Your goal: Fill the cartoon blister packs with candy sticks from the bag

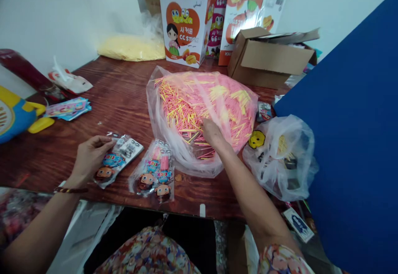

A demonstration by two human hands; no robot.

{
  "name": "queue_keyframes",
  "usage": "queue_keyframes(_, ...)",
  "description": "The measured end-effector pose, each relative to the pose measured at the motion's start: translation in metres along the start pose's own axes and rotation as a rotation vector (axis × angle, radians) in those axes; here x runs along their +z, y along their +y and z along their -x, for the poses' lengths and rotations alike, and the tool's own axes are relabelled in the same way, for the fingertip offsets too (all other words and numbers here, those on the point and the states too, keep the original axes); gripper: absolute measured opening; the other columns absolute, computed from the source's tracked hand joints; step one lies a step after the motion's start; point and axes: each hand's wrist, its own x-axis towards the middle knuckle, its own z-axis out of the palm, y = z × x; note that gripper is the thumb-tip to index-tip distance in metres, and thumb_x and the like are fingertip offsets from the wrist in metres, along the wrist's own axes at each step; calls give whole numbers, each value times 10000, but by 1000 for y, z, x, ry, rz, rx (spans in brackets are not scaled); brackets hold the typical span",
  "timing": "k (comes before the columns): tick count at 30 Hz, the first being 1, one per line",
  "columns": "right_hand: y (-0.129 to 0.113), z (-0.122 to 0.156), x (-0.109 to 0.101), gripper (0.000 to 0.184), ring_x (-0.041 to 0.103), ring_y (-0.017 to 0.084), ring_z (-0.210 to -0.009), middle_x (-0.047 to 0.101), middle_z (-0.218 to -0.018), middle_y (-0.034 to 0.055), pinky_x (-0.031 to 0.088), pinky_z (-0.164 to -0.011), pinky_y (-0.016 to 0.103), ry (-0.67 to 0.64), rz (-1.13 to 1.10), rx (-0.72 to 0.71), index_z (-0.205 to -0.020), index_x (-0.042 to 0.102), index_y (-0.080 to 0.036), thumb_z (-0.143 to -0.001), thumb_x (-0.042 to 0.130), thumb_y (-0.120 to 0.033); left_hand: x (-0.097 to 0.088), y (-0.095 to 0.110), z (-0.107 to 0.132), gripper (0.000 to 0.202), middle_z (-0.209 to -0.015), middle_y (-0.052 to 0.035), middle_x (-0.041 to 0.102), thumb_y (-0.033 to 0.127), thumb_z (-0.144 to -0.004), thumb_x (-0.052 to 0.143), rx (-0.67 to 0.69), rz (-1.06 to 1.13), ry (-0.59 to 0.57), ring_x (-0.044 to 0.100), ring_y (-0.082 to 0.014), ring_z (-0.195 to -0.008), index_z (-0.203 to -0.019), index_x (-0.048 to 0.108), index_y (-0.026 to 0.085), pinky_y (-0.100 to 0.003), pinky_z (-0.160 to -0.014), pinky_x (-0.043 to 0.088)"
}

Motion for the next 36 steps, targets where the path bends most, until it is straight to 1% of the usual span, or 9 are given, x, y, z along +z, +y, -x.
queue_keyframes(4, -8, 3, 11, 283, 610, 227, -977, 647, -1097, 171, 438, -820, 296, -139, 238, -54, -1115, 597, -100, -933, 382, -75, -2, 4, 2, 309, -772, -21, 689, 438, -672, 722, -15, 141, -19, 611, -174, -665, -827, 655, 179, -252, -550, 478)
queue_keyframes(8, -15, 8, 21, 330, 578, 247, -1042, 618, -1134, 199, 436, -895, 336, -103, 254, -29, -1129, 588, -80, -928, 332, -30, -3, 4, 2, 299, -782, -15, 680, 430, -697, 726, -10, 152, -41, 600, -161, -670, -842, 662, 176, -241, -550, 469)
queue_keyframes(12, -12, 4, 22, 259, 571, 238, -1013, 606, -1143, 194, 448, -870, 334, -54, 186, 14, -1079, 582, -97, -920, 379, -76, -4, 4, 2, 331, -780, -12, 685, 426, -665, 753, -26, 188, -44, 603, -158, -665, -861, 663, 174, -236, -550, 463)
queue_keyframes(14, -8, 4, 21, 183, 575, 227, -929, 627, -1056, 158, 456, -830, 339, 25, -2, 61, -990, 582, -128, -914, 416, -145, -5, 5, 2, 358, -775, -8, 688, 431, -644, 770, -52, 226, -34, 595, -155, -646, -875, 670, 177, -236, -540, 453)
queue_keyframes(17, -6, 12, 24, 154, 561, 197, -747, 630, -809, 58, 460, -753, 341, 137, -542, 101, -827, 560, -185, -889, 477, -298, -7, 10, 3, 341, -715, -2, 671, 423, -619, 795, -72, 266, -3, 570, -148, -610, -818, 672, 174, -237, -526, 431)
queue_keyframes(21, -17, 34, 36, 236, 563, 171, -643, 625, -673, -1, 466, -684, 319, 109, -1137, 74, -772, 565, -209, -780, 590, -443, -10, 22, 7, 277, -694, 10, 665, 387, -647, 787, -30, 267, -36, 565, -139, -626, -782, 668, 176, -228, -552, 432)
queue_keyframes(25, -29, 55, 48, 243, 516, 135, -548, 638, -684, -33, 414, -534, 254, 80, -1228, 154, -867, 564, -231, -729, 650, -412, -11, 37, 12, 260, -677, 23, 655, 344, -638, 785, -40, 252, -41, 535, -113, -609, -791, 679, 161, -206, -541, 416)
queue_keyframes(31, -33, 61, 51, 227, 380, 96, -394, 572, -564, -65, 261, -390, 228, -56, -1175, 239, -806, 568, -227, -724, 651, -422, -10, 59, 17, 302, -696, 26, 660, 309, -568, 832, -96, 407, -38, 548, -103, -616, -775, 682, 147, -221, -587, 440)
queue_keyframes(36, -35, 56, 35, 367, 549, 126, -542, 644, -659, -33, 443, -518, 258, 46, -1470, 261, -856, 609, -209, -629, 765, -450, 6, 88, 33, 255, -655, 12, 650, 331, -599, 817, -36, 425, -142, 544, -105, -587, -736, 700, 152, -213, -553, 416)
